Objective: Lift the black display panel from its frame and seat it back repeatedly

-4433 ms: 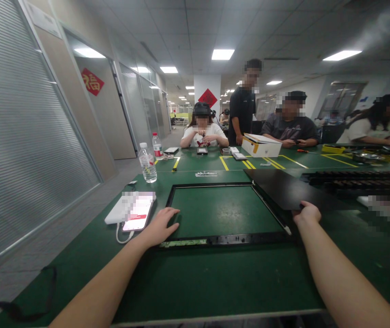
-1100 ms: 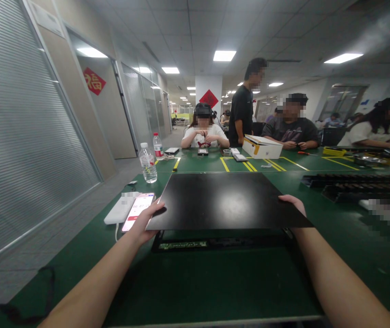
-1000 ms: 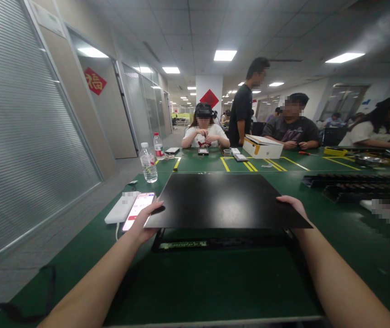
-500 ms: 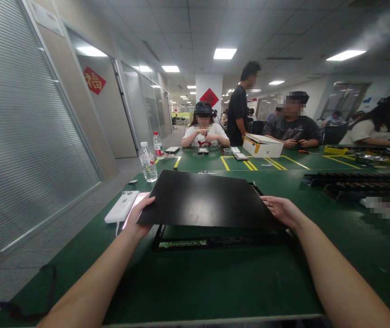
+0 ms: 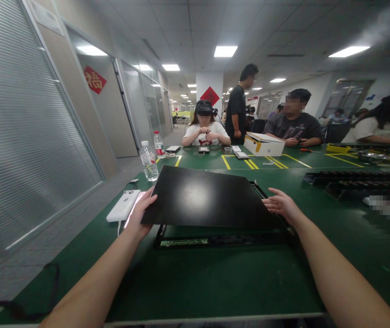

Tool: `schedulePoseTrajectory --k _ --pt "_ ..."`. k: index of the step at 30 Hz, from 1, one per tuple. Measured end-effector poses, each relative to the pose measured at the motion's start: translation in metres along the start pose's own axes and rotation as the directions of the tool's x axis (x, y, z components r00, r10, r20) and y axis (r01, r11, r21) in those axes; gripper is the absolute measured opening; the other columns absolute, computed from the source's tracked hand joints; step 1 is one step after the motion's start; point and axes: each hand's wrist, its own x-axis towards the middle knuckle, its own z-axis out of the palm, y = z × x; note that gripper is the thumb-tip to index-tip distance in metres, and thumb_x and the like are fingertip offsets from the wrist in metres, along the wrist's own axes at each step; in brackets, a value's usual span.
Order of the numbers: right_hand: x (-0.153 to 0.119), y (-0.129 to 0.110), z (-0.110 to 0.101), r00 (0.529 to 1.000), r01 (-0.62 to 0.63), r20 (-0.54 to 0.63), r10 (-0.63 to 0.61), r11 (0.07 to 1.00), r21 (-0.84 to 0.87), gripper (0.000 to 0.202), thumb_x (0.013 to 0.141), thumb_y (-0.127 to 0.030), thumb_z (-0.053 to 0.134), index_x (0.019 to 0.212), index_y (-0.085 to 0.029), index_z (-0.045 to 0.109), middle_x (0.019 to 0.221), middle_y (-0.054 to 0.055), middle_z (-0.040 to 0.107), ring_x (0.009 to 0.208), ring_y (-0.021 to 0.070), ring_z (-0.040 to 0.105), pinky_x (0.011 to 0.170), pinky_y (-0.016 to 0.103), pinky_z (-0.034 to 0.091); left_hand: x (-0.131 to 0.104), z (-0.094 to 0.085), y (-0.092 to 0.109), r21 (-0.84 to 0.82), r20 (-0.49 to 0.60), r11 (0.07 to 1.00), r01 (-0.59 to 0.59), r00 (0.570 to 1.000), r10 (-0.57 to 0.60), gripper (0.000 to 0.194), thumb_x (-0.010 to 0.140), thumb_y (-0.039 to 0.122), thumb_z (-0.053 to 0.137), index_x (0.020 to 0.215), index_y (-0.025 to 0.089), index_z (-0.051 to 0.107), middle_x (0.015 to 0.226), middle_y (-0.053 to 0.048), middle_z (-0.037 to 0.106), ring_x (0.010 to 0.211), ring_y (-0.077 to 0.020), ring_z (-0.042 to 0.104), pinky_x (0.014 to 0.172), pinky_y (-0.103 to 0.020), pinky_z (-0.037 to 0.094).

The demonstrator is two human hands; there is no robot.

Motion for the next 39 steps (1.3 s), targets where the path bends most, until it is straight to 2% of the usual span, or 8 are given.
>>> schedulePoseTrajectory --k 6,12,15,19,24,27,30,39 --pt "0.000 0.004 -0.001 0.994 0.109 0.009 -0.108 0.992 -0.069 0.069 0.073 -0.025 0.063 0.140 -0.018 0.046 0.076 0.006 0.074 0.062 0.0177 0.069 0.058 0.026 0.052 0.002 -0.003 -0.006 0.027 0.049 1.000 0.013 0.999 -0.014 0.062 0.069 0.024 0.079 0.129 0.021 0.064 0.119 -0.007 0.073 0.103 -0.0284 0.070 0.087 -0.033 0.057" --pt "0.001 0.004 -0.001 0.993 0.108 0.056 -0.102 0.986 -0.126 0.066 0.075 -0.031 0.061 0.139 -0.018 0.050 0.081 0.008 0.075 0.066 0.0179 0.069 0.058 0.026 0.049 0.001 -0.004 -0.004 0.033 0.028 0.999 -0.002 1.000 0.001 0.064 0.068 0.024 0.080 0.130 0.022 0.065 0.118 -0.006 0.074 0.104 -0.0281 0.070 0.088 -0.032 0.056" --pt "0.002 0.004 -0.002 0.989 0.143 0.054 -0.137 0.982 -0.127 0.066 0.074 -0.033 0.061 0.137 -0.018 0.052 0.083 0.008 0.075 0.065 0.0172 0.067 0.054 0.025 0.045 0.000 -0.003 -0.003 0.036 0.041 0.999 -0.012 0.999 0.010 0.063 0.069 0.025 0.080 0.130 0.022 0.065 0.118 -0.005 0.074 0.105 -0.0278 0.070 0.090 -0.032 0.055" --pt "0.004 0.003 -0.003 0.981 0.193 0.002 -0.194 0.971 -0.141 0.065 0.071 -0.036 0.060 0.131 -0.014 0.057 0.077 0.008 0.074 0.056 0.0158 0.061 0.047 0.024 0.037 0.000 -0.003 -0.005 0.037 0.041 0.999 -0.006 0.999 0.005 0.066 0.068 0.024 0.081 0.131 0.023 0.064 0.117 -0.006 0.074 0.102 -0.0274 0.071 0.090 -0.033 0.056" --pt "0.008 0.006 -0.004 0.962 0.235 -0.100 -0.253 0.959 -0.161 0.052 0.068 -0.037 0.060 0.112 -0.011 0.065 0.065 0.008 0.071 0.042 0.0126 0.049 0.044 0.026 0.035 -0.001 -0.001 -0.011 0.036 0.036 0.999 0.017 0.999 -0.018 0.069 0.066 0.024 0.082 0.132 0.021 0.063 0.117 -0.008 0.074 0.101 -0.0285 0.071 0.089 -0.034 0.056" --pt "0.008 0.008 -0.005 0.958 0.221 -0.136 -0.252 0.953 -0.207 0.048 0.068 -0.040 0.061 0.107 -0.013 0.067 0.065 0.008 0.071 0.035 0.0089 0.035 0.038 0.025 0.026 -0.002 -0.001 -0.015 0.050 0.060 0.998 0.027 0.998 -0.030 0.068 0.068 0.025 0.081 0.133 0.022 0.062 0.120 -0.008 0.073 0.102 -0.0281 0.071 0.088 -0.033 0.056" --pt "0.007 0.009 -0.005 0.964 0.193 -0.140 -0.226 0.958 -0.214 0.049 0.066 -0.042 0.061 0.105 -0.012 0.067 0.064 0.009 0.071 0.034 0.0080 0.030 0.038 0.025 0.019 -0.003 -0.002 -0.018 0.060 0.068 0.997 0.044 0.997 -0.048 0.067 0.071 0.026 0.080 0.135 0.022 0.061 0.122 -0.008 0.072 0.103 -0.0273 0.071 0.085 -0.031 0.057" --pt "0.014 0.015 -0.011 0.964 0.180 -0.145 -0.222 0.949 -0.259 0.053 0.067 -0.045 0.065 0.107 -0.013 0.071 0.064 0.009 0.071 0.036 0.0100 0.035 0.040 0.027 0.026 -0.003 -0.002 -0.019 0.069 0.074 0.996 0.059 0.995 -0.065 0.068 0.072 0.027 0.080 0.136 0.022 0.060 0.119 -0.009 0.073 0.101 -0.0283 0.071 0.085 -0.034 0.058"
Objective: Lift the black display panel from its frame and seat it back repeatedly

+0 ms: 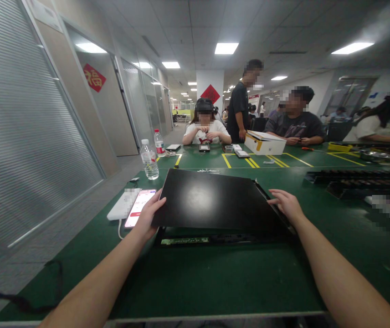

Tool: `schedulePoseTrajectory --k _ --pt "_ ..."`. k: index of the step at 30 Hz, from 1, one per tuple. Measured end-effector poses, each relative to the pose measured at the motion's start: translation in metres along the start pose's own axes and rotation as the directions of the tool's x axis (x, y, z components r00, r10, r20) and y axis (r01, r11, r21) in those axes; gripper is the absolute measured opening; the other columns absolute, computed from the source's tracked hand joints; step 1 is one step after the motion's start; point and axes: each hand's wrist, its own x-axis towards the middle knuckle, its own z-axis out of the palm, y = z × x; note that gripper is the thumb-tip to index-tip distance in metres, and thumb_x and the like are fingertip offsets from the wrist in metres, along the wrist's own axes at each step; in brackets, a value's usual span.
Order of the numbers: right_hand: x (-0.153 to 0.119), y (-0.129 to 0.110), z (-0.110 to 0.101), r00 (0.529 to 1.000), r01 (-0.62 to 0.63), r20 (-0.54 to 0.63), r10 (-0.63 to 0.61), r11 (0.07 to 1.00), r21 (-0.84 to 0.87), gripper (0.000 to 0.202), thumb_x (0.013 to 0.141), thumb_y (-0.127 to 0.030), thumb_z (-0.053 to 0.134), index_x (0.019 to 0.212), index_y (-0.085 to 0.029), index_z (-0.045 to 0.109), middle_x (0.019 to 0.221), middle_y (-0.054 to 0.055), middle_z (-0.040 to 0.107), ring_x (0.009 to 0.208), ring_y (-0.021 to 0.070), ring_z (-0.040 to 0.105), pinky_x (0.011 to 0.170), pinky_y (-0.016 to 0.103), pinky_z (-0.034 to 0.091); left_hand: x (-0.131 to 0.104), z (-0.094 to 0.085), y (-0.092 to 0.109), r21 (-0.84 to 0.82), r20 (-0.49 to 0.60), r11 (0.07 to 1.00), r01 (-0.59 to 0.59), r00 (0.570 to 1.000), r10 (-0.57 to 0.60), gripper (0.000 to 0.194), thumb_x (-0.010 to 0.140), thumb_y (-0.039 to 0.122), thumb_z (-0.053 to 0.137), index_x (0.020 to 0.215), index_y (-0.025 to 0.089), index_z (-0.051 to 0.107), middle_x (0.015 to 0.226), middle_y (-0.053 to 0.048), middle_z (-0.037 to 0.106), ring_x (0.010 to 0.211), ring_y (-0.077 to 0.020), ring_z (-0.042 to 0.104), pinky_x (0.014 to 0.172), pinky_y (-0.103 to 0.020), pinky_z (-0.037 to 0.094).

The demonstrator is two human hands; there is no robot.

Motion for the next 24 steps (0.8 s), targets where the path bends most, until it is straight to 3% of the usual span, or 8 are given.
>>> schedulePoseTrajectory --k 9,11,16,24 --pt "0.002 0.001 -0.005 0.998 -0.010 -0.057 0.004 0.995 -0.102 0.050 0.070 -0.047 0.063 0.107 -0.015 0.072 0.064 0.008 0.071 0.049 0.0181 0.055 0.049 0.029 0.040 -0.002 0.004 -0.004 0.027 0.025 0.998 0.060 0.998 -0.061 0.066 0.075 0.026 0.078 0.138 0.024 0.058 0.119 -0.009 0.073 0.097 -0.0281 0.073 0.078 -0.032 0.060" --pt "0.001 0.000 -0.005 0.998 -0.032 -0.049 0.028 0.996 -0.088 0.050 0.070 -0.048 0.063 0.107 -0.015 0.071 0.066 0.009 0.072 0.046 0.0169 0.052 0.047 0.029 0.038 -0.001 0.003 -0.004 0.036 0.012 0.996 0.076 0.997 -0.076 0.065 0.075 0.027 0.078 0.137 0.024 0.059 0.117 -0.009 0.074 0.092 -0.0276 0.074 0.073 -0.031 0.060" --pt "-0.001 -0.003 -0.004 0.996 -0.089 -0.013 0.089 0.996 -0.001 0.049 0.069 -0.045 0.062 0.107 -0.014 0.069 0.068 0.010 0.073 0.035 0.0084 0.028 0.040 0.026 0.022 0.000 0.000 -0.004 0.031 -0.015 0.996 0.082 0.997 -0.081 0.061 0.075 0.027 0.078 0.134 0.024 0.062 0.116 -0.009 0.074 0.090 -0.0265 0.074 0.072 -0.030 0.059" --pt "0.003 0.002 -0.004 0.995 -0.095 -0.045 0.093 0.994 -0.047 0.054 0.068 -0.047 0.063 0.107 -0.011 0.070 0.070 0.013 0.072 0.041 0.0117 0.039 0.043 0.026 0.026 0.004 -0.001 -0.013 -0.002 0.009 0.994 0.110 0.994 -0.110 0.071 0.073 0.027 0.080 0.138 0.019 0.055 0.112 -0.010 0.075 0.098 -0.0273 0.072 0.079 -0.032 0.058"
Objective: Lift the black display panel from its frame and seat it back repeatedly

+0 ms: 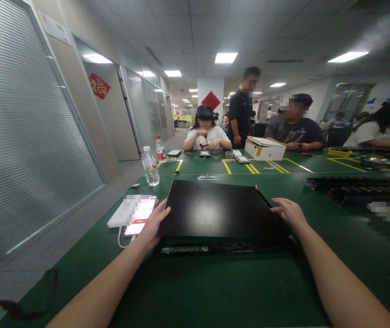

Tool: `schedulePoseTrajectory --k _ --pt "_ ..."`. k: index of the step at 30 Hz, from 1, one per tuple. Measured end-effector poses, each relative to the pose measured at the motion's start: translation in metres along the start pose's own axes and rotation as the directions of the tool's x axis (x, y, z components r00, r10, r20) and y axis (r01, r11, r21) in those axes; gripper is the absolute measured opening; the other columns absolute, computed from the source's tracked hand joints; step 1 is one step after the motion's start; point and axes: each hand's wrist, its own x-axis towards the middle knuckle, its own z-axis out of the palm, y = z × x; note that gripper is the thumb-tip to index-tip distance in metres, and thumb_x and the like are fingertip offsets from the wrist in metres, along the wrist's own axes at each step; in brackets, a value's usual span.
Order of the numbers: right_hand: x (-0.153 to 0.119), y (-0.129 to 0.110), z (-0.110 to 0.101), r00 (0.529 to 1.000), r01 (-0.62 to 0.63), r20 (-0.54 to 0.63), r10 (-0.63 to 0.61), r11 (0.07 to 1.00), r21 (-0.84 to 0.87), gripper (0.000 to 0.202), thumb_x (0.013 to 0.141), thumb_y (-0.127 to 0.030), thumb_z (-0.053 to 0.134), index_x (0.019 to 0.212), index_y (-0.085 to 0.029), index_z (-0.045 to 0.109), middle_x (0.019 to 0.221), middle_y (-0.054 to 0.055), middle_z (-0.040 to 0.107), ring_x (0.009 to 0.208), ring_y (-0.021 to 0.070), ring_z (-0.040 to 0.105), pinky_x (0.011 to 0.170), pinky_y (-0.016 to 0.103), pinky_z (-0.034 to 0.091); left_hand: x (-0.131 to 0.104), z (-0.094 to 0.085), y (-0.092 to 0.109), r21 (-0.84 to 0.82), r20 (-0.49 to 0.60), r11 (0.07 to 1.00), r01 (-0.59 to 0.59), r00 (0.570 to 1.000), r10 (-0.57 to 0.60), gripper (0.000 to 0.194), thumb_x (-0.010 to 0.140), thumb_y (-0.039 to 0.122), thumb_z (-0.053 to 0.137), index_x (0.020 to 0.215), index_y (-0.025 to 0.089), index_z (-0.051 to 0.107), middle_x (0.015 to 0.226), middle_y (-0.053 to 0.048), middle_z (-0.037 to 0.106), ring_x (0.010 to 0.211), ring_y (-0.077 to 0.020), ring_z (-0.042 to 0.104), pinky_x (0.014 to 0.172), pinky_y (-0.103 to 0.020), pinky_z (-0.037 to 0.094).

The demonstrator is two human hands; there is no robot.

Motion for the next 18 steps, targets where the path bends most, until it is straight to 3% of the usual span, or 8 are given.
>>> schedulePoseTrajectory --k 7,14,18 --pt "-0.002 -0.002 0.000 1.000 -0.013 -0.009 0.013 1.000 0.012 0.051 0.070 -0.046 0.061 0.107 -0.012 0.069 0.069 0.012 0.072 0.039 0.0096 0.032 0.042 0.026 0.024 0.007 -0.009 -0.009 0.024 -0.090 1.000 -0.005 0.996 0.007 0.063 0.072 0.026 0.081 0.129 0.016 0.055 0.097 -0.010 0.077 0.084 -0.0254 0.074 0.074 -0.032 0.058" --pt "0.001 -0.002 -0.002 0.994 -0.104 0.041 0.099 0.979 0.175 0.042 0.072 -0.040 0.056 0.103 -0.012 0.065 0.072 0.015 0.073 0.036 0.0056 0.023 0.040 0.023 0.016 0.008 -0.012 -0.011 0.056 -0.140 0.998 -0.015 0.990 0.023 0.057 0.075 0.030 0.079 0.125 0.017 0.057 0.104 -0.010 0.075 0.092 -0.0257 0.073 0.077 -0.032 0.057" --pt "0.001 -0.003 -0.004 0.996 -0.083 0.029 0.080 0.985 0.149 0.038 0.073 -0.038 0.057 0.101 -0.013 0.065 0.070 0.014 0.072 0.035 0.0057 0.024 0.040 0.023 0.016 0.004 -0.008 -0.006 0.048 -0.123 0.999 -0.010 0.992 0.016 0.057 0.076 0.029 0.078 0.128 0.018 0.056 0.108 -0.010 0.075 0.094 -0.0260 0.073 0.079 -0.033 0.056"
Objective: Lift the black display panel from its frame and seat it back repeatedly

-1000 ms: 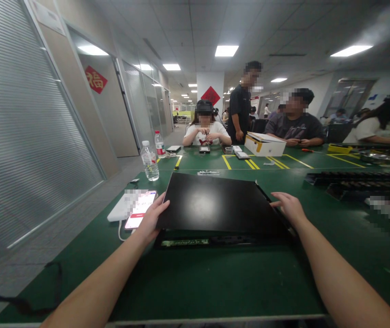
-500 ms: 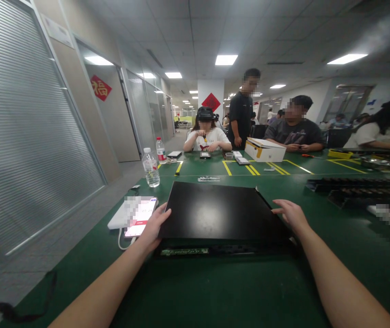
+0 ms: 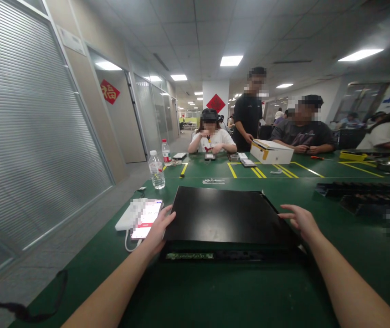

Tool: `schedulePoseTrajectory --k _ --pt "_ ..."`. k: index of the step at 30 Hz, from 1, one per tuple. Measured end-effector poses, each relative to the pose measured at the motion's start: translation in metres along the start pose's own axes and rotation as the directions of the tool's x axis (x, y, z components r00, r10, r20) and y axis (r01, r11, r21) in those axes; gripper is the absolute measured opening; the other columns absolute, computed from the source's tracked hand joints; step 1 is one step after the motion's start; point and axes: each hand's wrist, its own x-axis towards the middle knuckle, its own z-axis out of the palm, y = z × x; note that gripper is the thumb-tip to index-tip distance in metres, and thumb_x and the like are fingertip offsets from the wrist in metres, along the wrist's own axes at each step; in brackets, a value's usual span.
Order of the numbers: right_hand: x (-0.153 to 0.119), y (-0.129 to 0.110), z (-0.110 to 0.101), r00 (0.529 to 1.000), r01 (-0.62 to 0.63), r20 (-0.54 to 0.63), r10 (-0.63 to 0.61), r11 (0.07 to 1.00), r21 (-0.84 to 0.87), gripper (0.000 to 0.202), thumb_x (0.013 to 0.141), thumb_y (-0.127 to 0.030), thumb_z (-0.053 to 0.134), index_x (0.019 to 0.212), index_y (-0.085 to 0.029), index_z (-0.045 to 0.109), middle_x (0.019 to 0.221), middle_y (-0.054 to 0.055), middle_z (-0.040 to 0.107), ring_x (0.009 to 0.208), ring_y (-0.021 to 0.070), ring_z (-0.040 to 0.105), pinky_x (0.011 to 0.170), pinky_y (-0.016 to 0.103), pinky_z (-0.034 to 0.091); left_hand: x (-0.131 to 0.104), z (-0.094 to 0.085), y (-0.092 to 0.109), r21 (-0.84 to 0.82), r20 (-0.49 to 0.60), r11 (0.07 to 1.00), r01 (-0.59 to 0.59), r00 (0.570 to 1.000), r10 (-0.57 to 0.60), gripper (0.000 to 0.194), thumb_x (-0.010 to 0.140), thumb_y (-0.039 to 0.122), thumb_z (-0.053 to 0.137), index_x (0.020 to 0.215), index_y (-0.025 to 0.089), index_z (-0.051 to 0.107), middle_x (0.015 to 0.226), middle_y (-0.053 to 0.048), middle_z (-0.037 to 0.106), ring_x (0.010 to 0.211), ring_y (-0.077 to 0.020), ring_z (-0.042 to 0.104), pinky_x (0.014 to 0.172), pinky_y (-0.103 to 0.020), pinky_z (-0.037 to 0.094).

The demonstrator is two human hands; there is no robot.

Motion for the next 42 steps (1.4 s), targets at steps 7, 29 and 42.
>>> schedulePoseTrajectory --k 7,29,42 --pt "-0.011 -0.010 0.011 0.999 -0.031 0.034 0.030 0.999 0.016 0.033 0.073 -0.033 0.057 0.097 -0.012 0.066 0.068 0.014 0.071 0.034 0.0054 0.024 0.041 0.024 0.014 -0.012 0.010 0.020 -0.161 0.050 0.987 0.012 0.999 -0.004 0.056 0.077 0.018 0.066 0.132 0.021 0.058 0.114 -0.006 0.074 0.093 -0.0226 0.073 0.079 -0.030 0.056" --pt "-0.010 -0.015 0.007 0.999 -0.033 0.012 0.034 0.999 -0.020 0.032 0.075 -0.030 0.055 0.100 -0.013 0.064 0.065 0.013 0.071 0.034 0.0052 0.022 0.038 0.022 0.016 -0.006 0.018 0.030 0.019 -0.098 0.973 0.229 0.969 -0.226 0.057 0.059 0.003 0.066 0.114 0.019 0.061 0.085 -0.006 0.076 0.071 -0.0248 0.074 0.059 -0.030 0.057" --pt "-0.008 -0.009 0.007 0.999 -0.034 0.000 0.034 0.998 -0.054 0.034 0.071 -0.032 0.059 0.099 -0.013 0.065 0.063 0.011 0.070 0.035 0.0067 0.025 0.039 0.023 0.017 -0.008 0.011 0.018 0.126 -0.059 0.979 0.159 0.987 -0.152 0.069 0.062 0.005 0.079 0.124 0.020 0.053 0.106 -0.011 0.074 0.088 -0.0285 0.074 0.075 -0.038 0.060"
